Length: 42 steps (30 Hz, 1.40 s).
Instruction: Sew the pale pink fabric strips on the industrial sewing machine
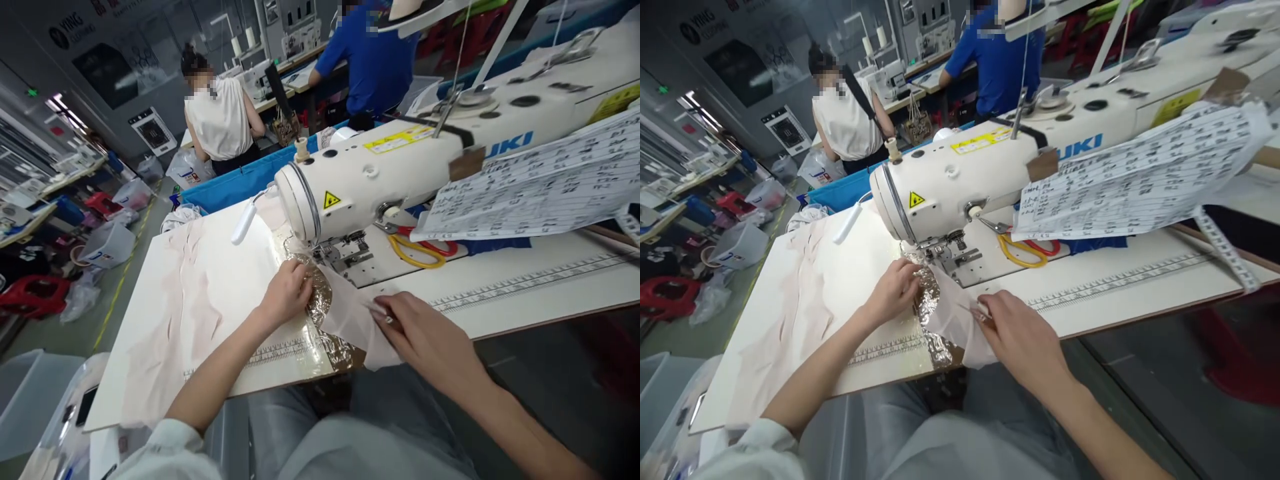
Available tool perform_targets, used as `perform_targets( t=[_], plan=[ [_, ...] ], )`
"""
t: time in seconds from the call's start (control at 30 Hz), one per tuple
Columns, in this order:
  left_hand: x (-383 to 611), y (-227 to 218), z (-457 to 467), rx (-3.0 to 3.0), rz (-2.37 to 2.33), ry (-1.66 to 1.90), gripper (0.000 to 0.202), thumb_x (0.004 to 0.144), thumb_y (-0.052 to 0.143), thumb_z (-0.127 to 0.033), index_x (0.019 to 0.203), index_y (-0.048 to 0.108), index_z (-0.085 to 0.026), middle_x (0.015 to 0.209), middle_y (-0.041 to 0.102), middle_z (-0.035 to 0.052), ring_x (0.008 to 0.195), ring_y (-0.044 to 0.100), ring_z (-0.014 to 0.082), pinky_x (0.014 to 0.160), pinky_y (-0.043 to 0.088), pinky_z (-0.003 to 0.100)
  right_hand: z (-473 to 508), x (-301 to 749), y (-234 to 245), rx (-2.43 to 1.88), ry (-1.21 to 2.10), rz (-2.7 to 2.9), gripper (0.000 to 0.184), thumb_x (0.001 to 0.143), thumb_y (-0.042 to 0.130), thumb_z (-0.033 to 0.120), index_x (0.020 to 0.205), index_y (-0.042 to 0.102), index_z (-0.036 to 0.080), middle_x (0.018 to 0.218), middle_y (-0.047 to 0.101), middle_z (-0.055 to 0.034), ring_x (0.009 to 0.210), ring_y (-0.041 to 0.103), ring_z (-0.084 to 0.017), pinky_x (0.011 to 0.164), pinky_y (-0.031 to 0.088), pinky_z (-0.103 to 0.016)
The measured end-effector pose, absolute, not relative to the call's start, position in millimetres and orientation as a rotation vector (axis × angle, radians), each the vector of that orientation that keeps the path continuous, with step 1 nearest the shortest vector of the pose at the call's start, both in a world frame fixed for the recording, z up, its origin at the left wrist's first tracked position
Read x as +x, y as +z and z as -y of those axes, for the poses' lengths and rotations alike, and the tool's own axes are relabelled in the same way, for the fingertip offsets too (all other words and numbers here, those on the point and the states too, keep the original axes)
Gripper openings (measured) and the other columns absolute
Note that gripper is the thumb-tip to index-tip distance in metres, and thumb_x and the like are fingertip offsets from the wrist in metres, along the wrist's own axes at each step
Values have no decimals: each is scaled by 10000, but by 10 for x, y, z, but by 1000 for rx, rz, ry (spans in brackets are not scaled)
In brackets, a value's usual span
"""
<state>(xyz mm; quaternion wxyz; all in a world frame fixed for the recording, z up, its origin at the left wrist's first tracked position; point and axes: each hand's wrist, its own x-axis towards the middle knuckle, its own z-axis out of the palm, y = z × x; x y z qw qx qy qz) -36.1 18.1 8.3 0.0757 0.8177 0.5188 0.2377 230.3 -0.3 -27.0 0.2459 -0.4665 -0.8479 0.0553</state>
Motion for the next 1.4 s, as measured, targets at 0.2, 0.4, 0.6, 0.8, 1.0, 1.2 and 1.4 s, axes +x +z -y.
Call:
perform_targets(
  t=[0.2, 0.4, 0.6, 0.8, 1.0, 1.2, 1.4],
  plan=[
    [-255, -73, -371, 2649, -1636, 707, 270, 930, 438, -123, 1153, 590, -117, 1004, 583, 125, 931, 567, 256, 767, 573, 409, 23, 2110, -161, -1130, 252, 2273, 150, 895, 369, 156, 797, 458, 227, 798, 585, -67, 738, 571, -236, 646, 447, -341],
    [-270, -132, -350, 2662, -1627, 741, 300, 937, 439, -112, 1200, 580, -138, 1035, 585, 116, 942, 555, 240, 771, 563, 393, 123, 2017, -104, -1111, 864, 1997, 147, 1025, 366, 312, 1074, 484, 238, 739, 606, 20, 550, 566, -162, 538, 441, -271],
    [-340, -200, -443, 2690, -1613, 762, 264, 922, 544, -181, 1180, 579, -143, 1034, 598, 110, 936, 566, 241, 768, 549, 383, 247, 1550, 48, -760, 709, 2034, 468, 799, 376, 36, 1206, 519, 216, 810, 606, -21, 631, 575, -172, 547, 417, -265],
    [-304, -135, -617, 2837, -1672, 524, 61, 944, 566, -210, 922, 611, -173, 882, 605, 75, 821, 565, 222, 739, 527, 348, 288, 1222, 395, -558, 898, 1799, 339, 863, 373, 50, 1107, 549, 206, 861, 523, -34, 793, 544, -186, 697, 469, -293],
    [-259, -155, -648, 2817, -1715, 583, 131, 963, 529, -161, 861, 608, -186, 859, 622, 71, 800, 584, 213, 726, 522, 322, 487, 1462, 237, -514, 909, 2020, 393, 810, 375, 22, 1132, 522, 194, 788, 545, -7, 624, 522, -156, 561, 403, -261],
    [-409, -258, -697, 2572, -1630, 913, 109, 921, 550, -131, 924, 647, -180, 885, 640, 61, 825, 638, 186, 722, 541, 287, 486, 1775, 27, -917, 899, 2113, 349, 847, 387, 63, 1128, 530, 212, 654, 572, 40, 518, 571, -153, 495, 380, -249],
    [-478, -274, -741, 2437, -1527, 993, 129, 915, 550, -200, 873, 671, -187, 833, 668, 48, 773, 657, 175, 704, 538, 286, 166, 1899, -113, -1269, 882, 1848, 185, 975, 449, 405, 1004, 531, 242, 686, 683, 6, 613, 680, -219, 521, 464, -291]
  ],
)
